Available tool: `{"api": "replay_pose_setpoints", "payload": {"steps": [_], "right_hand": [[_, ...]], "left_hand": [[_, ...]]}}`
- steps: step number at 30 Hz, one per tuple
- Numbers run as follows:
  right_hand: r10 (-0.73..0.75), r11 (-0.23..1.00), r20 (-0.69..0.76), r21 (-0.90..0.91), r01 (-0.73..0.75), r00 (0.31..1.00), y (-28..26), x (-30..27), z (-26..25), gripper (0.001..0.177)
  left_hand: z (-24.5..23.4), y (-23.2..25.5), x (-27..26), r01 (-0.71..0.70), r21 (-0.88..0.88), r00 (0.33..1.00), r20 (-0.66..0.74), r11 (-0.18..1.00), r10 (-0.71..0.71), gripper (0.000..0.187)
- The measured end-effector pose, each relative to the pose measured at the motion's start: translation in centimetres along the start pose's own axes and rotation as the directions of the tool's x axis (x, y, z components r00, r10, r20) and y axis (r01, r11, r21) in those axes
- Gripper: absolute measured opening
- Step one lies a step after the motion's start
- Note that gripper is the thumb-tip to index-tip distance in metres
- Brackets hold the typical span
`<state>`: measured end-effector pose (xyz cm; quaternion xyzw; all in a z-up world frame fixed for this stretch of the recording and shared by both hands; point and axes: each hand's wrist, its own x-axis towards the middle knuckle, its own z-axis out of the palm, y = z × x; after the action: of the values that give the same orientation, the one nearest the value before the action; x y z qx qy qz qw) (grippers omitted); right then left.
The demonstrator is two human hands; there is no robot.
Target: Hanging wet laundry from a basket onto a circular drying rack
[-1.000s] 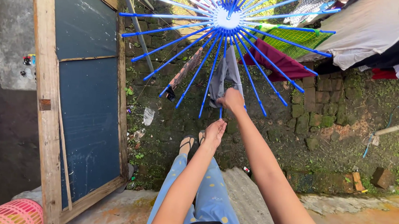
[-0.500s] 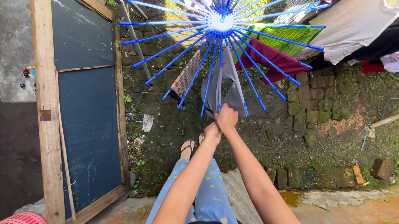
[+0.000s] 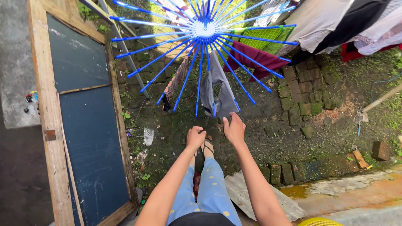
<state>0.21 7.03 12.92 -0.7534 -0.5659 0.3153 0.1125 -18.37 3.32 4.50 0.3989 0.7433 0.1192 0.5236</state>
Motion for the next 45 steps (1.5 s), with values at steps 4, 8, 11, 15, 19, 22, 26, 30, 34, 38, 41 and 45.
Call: {"api": "replay_pose_setpoints", "payload": {"steps": [4, 8, 11, 15, 19, 22, 26, 30, 34, 38, 41, 45], "right_hand": [[0.042, 0.999, -0.014, 0.018, -0.041, 0.999, -0.7, -4.0, -1.8, 0.046], [0.085, 0.995, -0.122, 0.059, -0.078, 0.989, -0.4, -6.3, -2.5, 0.048], [0.133, 0.989, -0.181, 0.082, -0.12, 0.974, 0.8, -8.3, -2.4, 0.049], [0.162, 0.984, -0.243, 0.107, -0.14, 0.956, 1.6, -11.4, -4.0, 0.051], [0.215, 0.973, -0.297, 0.148, -0.177, 0.93, 2.7, -14.3, -6.2, 0.05], [0.239, 0.97, -0.39, 0.129, -0.205, 0.889, 5.3, -15.7, -6.5, 0.054], [0.272, 0.962, -0.489, 0.138, -0.234, 0.829, 7.2, -18.3, -8.7, 0.056], [0.302, 0.951, -0.582, 0.134, -0.278, 0.755, 9.4, -21.9, -10.1, 0.056], [0.437, 0.899, -0.588, 0.261, -0.352, 0.681, 12.1, -27.4, -12.5, 0.049], [0.446, 0.878, -0.751, 0.263, -0.4, 0.486, 17.0, -32.8, -12.6, 0.037], [0.439, 0.859, -0.827, 0.273, -0.433, 0.351, 19.7, -37.7, -12.6, 0.03], [0.467, 0.819, -0.869, 0.356, -0.45, 0.163, 23.0, -43.9, -13.1, 0.026]], "left_hand": [[-2.7, 1.2, -3.4, -0.143, 0.156, 0.989, 0.054, 0.977, 0.136, 0.035], [-3.6, 3.8, -5.7, -0.329, 0.354, 0.944, 0.125, 0.876, 0.304, 0.039], [-3.7, 6.0, -8.3, -0.425, 0.406, 0.905, 0.206, 0.809, 0.372, 0.046], [-3.1, 9.6, -12.0, -0.565, 0.469, 0.824, 0.296, 0.678, 0.482, 0.053], [-1.2, 12.1, -14.2, -0.689, 0.477, 0.721, 0.37, 0.546, 0.586, 0.053], [1.2, 13.1, -14.7, -0.77, 0.511, 0.611, 0.415, 0.383, 0.674, 0.056], [3.5, 16.2, -17.6, -0.844, 0.507, 0.443, 0.47, 0.177, 0.764, 0.059], [6.2, 18.4, -21.2, -0.88, 0.472, 0.327, 0.527, 0.05, 0.784, 0.06], [10.5, 18.2, -22.6, -0.912, 0.409, 0.25, 0.615, -0.032, 0.748, 0.06], [13.9, 18.6, -26.1, -0.948, 0.311, 0.164, 0.668, -0.072, 0.726, 0.054], [16.0, 18.8, -29.9, -0.976, 0.198, 0.079, 0.717, -0.093, 0.693, 0.049], [20.1, 18.9, -34.7, -0.982, -0.003, -0.125, 0.762, -0.191, 0.635, 0.047]]}}
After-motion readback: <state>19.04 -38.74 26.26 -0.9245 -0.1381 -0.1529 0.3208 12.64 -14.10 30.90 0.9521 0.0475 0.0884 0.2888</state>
